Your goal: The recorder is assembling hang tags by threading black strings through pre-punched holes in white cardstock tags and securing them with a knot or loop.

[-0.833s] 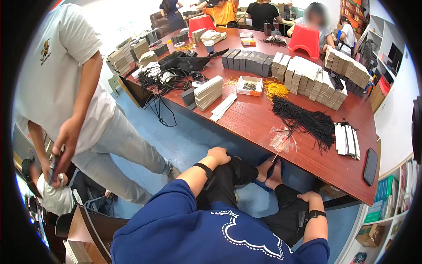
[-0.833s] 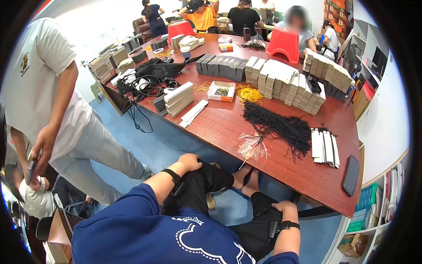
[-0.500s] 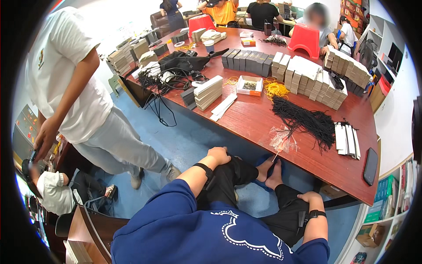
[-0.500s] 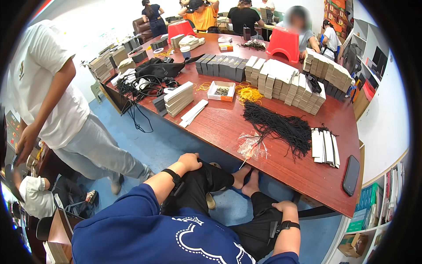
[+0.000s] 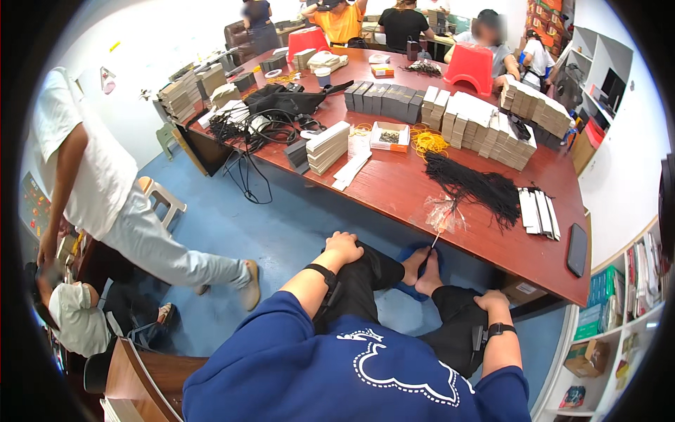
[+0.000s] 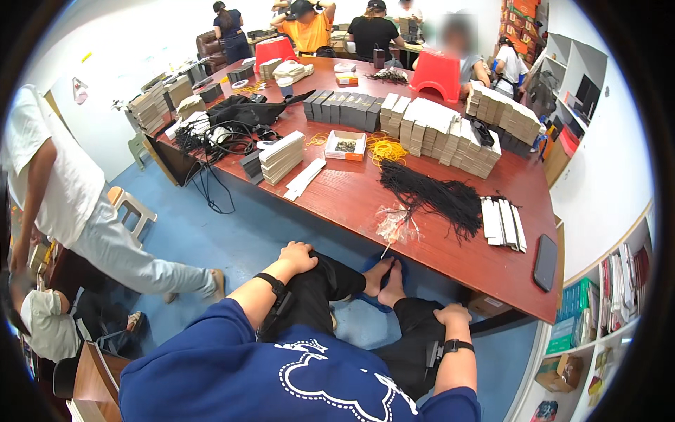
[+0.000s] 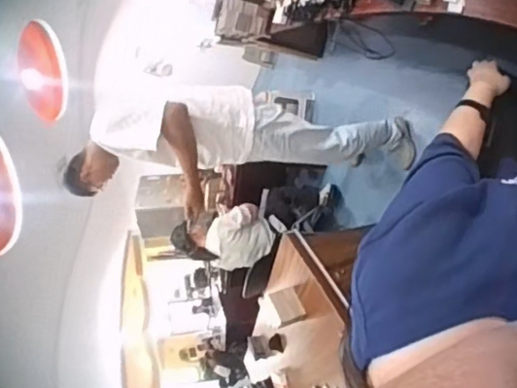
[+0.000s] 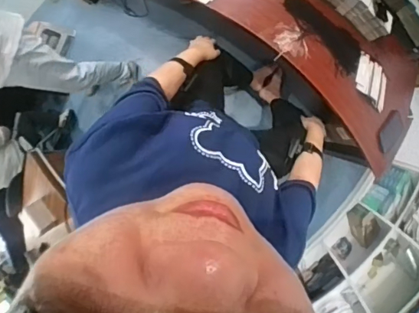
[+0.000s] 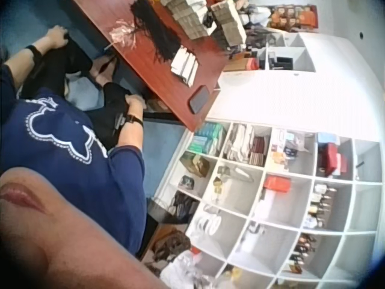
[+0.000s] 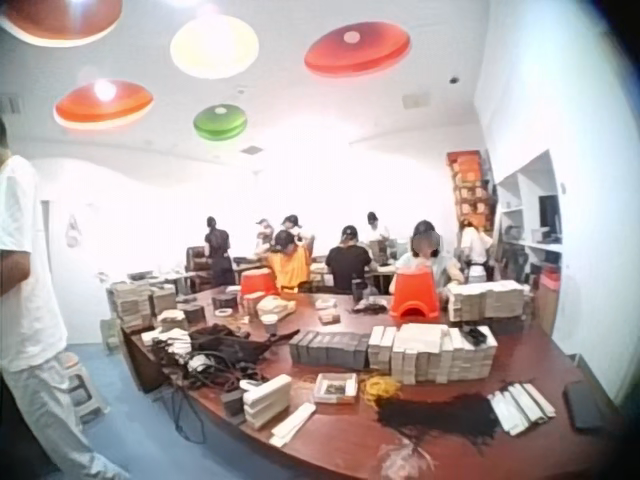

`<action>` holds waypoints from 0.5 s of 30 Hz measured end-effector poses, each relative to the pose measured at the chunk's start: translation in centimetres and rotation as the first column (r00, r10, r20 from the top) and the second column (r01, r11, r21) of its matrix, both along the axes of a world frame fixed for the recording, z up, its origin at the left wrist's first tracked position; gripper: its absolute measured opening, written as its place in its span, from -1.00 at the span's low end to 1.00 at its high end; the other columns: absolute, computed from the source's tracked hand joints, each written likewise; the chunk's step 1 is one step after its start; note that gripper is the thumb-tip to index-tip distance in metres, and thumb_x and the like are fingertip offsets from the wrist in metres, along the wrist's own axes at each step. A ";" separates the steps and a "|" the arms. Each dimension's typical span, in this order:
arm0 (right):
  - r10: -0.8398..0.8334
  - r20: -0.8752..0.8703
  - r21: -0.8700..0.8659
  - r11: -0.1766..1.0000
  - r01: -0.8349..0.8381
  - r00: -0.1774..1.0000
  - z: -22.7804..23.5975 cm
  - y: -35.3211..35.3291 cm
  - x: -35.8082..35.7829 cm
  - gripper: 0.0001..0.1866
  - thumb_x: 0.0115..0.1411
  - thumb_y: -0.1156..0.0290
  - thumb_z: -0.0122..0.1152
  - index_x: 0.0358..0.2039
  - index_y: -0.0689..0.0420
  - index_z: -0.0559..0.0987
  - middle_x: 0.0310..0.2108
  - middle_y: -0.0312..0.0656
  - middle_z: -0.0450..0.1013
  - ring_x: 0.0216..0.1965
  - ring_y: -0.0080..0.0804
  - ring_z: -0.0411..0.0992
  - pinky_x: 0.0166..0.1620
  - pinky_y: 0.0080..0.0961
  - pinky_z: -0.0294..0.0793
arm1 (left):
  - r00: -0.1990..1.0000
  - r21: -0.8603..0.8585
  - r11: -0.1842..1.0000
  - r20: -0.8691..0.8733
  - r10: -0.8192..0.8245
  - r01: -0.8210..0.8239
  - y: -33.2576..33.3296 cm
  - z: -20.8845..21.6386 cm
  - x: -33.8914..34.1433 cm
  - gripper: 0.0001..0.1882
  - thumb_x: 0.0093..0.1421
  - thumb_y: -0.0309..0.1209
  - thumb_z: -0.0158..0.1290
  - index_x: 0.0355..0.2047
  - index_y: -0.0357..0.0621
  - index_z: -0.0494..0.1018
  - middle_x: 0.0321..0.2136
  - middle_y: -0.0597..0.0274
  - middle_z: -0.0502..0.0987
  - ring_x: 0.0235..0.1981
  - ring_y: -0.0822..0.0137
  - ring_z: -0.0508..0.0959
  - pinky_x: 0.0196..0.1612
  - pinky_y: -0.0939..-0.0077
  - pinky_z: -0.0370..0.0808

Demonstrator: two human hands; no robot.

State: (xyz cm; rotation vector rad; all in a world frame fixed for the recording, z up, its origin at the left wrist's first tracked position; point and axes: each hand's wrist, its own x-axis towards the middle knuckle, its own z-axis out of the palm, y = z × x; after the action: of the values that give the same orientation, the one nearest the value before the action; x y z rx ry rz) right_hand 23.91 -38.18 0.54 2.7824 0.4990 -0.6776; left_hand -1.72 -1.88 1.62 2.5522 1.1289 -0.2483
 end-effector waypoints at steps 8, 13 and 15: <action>0.191 0.031 -0.015 0.982 -0.190 0.981 2.9 2.3 -3.2 -0.42 0.03 -0.03 0.08 -0.07 0.15 0.55 0.00 0.00 0.43 0.06 -0.12 0.38 0.10 -0.30 0.36 | 0.948 0.183 0.968 0.236 -0.215 0.174 -1.8 0.2 -2.7 -0.44 0.08 -0.06 0.00 0.03 -0.12 0.40 0.11 0.06 0.34 0.23 0.02 0.19 0.22 0.09 0.18; 0.256 -0.063 0.132 0.960 -0.246 0.965 7.2 3.0 -6.6 -0.50 0.06 0.04 0.16 -0.09 0.14 0.55 -0.09 0.00 0.48 -0.02 -0.08 0.43 0.02 -0.28 0.41 | 0.905 -0.033 0.926 0.223 -0.361 0.377 0.1 3.9 -3.8 -0.47 0.10 -0.12 0.04 0.02 -0.16 0.41 0.04 -0.04 0.40 0.12 0.01 0.34 0.18 0.24 0.26; 0.335 -0.252 0.653 0.751 -0.096 0.908 12.1 3.2 -9.4 -0.67 0.10 0.36 0.24 -0.13 0.23 0.54 -0.22 -0.14 0.54 -0.22 -0.38 0.50 -0.10 -0.46 0.46 | 0.861 -0.091 0.882 0.285 -0.422 0.462 1.2 6.7 -4.8 -0.53 0.10 -0.21 0.07 -0.02 -0.18 0.43 -0.02 -0.06 0.45 0.04 0.03 0.42 0.13 0.23 0.32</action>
State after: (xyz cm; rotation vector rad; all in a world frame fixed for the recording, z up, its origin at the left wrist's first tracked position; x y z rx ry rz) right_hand 14.54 -34.99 12.67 3.1055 1.3370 -1.1424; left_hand -6.50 -0.73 8.31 2.5751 0.3963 -0.1020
